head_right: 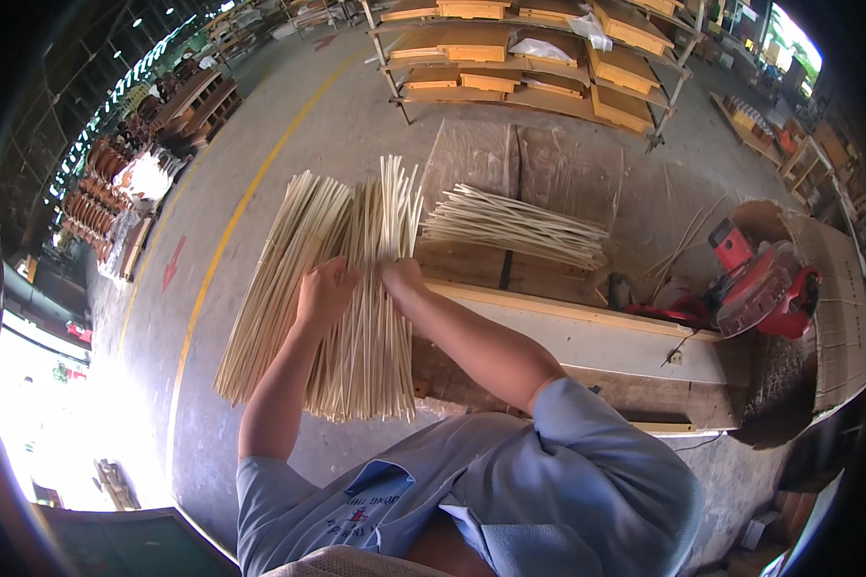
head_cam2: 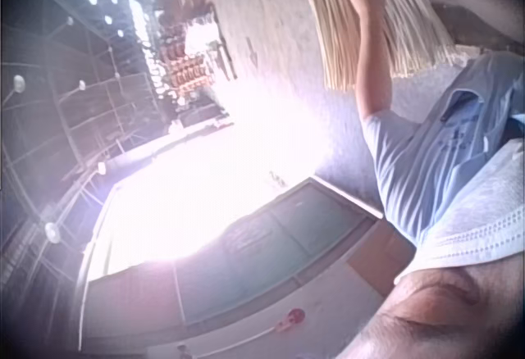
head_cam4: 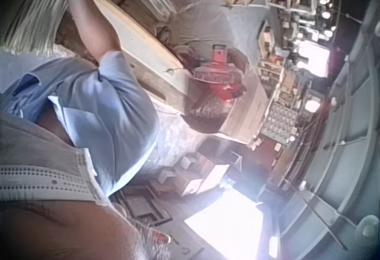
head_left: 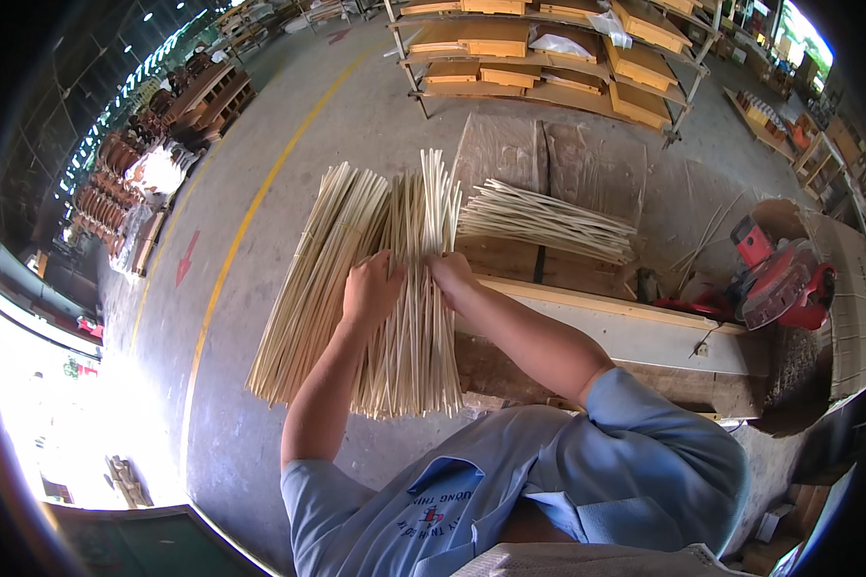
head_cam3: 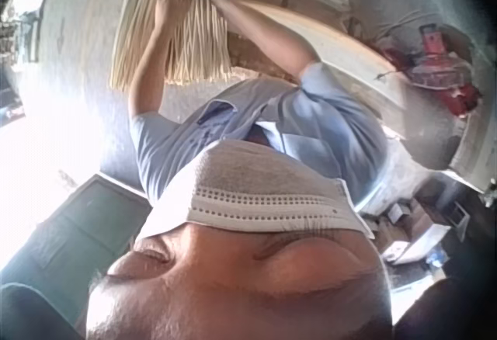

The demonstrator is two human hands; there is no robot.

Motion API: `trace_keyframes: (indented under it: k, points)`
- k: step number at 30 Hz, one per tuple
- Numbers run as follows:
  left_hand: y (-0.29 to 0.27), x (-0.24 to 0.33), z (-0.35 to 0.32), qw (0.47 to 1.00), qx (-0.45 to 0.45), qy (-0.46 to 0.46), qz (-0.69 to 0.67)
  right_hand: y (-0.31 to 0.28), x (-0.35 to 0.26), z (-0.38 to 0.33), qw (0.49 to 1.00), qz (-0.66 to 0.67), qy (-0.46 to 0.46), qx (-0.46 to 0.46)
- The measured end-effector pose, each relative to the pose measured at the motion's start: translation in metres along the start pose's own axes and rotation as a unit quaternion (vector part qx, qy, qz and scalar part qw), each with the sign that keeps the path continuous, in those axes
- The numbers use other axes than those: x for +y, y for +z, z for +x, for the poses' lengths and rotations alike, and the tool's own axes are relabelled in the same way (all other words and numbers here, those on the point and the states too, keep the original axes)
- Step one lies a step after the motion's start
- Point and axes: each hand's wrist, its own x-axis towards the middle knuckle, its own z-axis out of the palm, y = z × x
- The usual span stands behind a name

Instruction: The person repeatedly picks up bundles of thin wooden sticks, aligns them on a workbench, and cuts them to length using a handheld circular saw. The cut pieces are stacked on the bench after each cut.

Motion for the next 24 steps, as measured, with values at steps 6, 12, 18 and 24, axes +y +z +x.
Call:
trace_keyframes:
  k: [6, 12, 18, 24]
  points:
    - [0.028, -0.012, -0.016, 0.977, 0.121, 0.172, 0.038, -0.016, 0.001, 0.009, 0.998, 0.061, -0.001, -0.004]
    - [0.05, -0.006, -0.029, 0.963, 0.079, 0.225, 0.126, -0.042, -0.001, 0.003, 0.996, 0.085, -0.018, -0.024]
    - [0.06, -0.007, -0.033, 0.956, 0.039, 0.222, 0.188, -0.074, -0.004, -0.007, 0.993, 0.12, 0.02, -0.006]
    - [0.069, -0.019, -0.038, 0.95, 0.067, 0.242, 0.188, -0.089, 0.001, -0.023, 0.993, 0.082, 0.005, -0.086]
